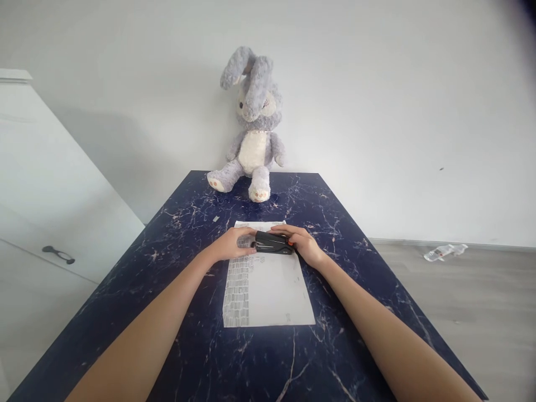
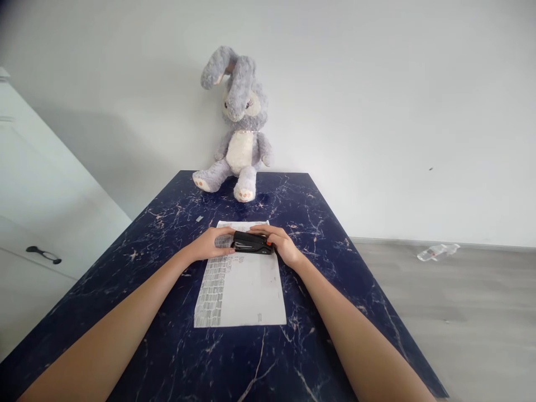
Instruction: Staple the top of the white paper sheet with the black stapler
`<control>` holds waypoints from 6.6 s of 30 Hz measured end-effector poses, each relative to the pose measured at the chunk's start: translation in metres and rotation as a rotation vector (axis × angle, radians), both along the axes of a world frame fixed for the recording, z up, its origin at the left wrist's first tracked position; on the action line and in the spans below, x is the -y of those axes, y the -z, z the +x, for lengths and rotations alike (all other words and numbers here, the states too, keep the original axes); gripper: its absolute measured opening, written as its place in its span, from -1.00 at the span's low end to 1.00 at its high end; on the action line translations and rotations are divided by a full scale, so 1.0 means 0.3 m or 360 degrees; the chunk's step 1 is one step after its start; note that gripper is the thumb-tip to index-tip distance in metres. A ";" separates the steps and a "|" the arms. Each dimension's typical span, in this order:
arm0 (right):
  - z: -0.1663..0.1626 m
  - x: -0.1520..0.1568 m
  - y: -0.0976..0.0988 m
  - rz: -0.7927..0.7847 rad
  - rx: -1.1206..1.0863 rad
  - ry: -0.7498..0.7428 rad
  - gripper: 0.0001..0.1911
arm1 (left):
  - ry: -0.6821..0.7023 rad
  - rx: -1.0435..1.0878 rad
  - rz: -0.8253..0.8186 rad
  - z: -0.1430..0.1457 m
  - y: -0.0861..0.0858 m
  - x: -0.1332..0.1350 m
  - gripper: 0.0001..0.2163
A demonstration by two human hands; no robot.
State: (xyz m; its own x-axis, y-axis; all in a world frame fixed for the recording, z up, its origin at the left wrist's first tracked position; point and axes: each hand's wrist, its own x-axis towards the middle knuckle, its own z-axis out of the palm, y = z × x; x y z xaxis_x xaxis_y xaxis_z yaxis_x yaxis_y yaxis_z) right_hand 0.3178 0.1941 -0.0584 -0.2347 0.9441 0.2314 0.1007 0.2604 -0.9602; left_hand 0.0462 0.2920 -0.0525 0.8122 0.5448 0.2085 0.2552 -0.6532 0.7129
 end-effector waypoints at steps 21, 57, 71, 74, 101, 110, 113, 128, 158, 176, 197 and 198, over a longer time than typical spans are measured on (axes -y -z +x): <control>-0.017 0.002 -0.004 0.0242 0.0561 0.0088 -0.61 | 0.0129 0.0761 -0.0882 -0.012 -0.007 -0.025 -0.33; -0.142 0.039 0.003 0.0271 0.0696 0.0483 -0.76 | -0.0369 0.1055 -0.0909 -0.027 -0.011 -0.022 -0.67; -0.215 0.093 -0.062 0.1215 0.1829 0.0294 -0.42 | -0.0332 0.0814 -0.0715 0.001 -0.056 0.052 -0.59; -0.215 0.091 -0.064 0.1212 0.1848 0.0311 -0.40 | -0.0244 0.0764 -0.0748 0.003 -0.048 0.048 -0.60; -0.196 0.082 -0.059 0.1262 0.1294 0.0256 -0.28 | -0.0347 0.1069 -0.0749 -0.011 -0.022 0.013 -0.73; 0.144 -0.038 0.034 0.0660 0.0900 0.1497 -0.62 | -0.1705 0.0559 0.0616 -0.051 0.029 -0.060 -0.88; 0.218 -0.058 0.091 0.0496 0.1149 0.1452 -0.62 | -0.1535 0.0135 0.0627 -0.041 0.070 -0.068 -0.76; 0.009 0.035 -0.043 0.0835 0.0850 0.0335 -0.63 | -0.1310 0.0639 0.0166 -0.047 0.075 -0.087 -0.67; -0.049 0.019 -0.002 0.0702 0.0875 0.0192 -0.54 | -0.0283 0.0338 -0.0016 0.000 -0.016 -0.009 -0.72; -0.024 0.009 0.007 0.0532 0.0701 0.0274 -0.58 | -0.0157 0.0210 -0.0056 0.004 0.003 -0.021 -0.80; -0.009 -0.003 0.019 0.0370 0.0509 0.0303 -0.59 | -0.0098 0.0126 -0.0087 0.007 0.002 -0.019 -0.76; -0.005 -0.005 0.021 0.0351 0.0467 0.0316 -0.60 | -0.0087 0.0133 -0.0069 0.006 0.000 -0.018 -0.78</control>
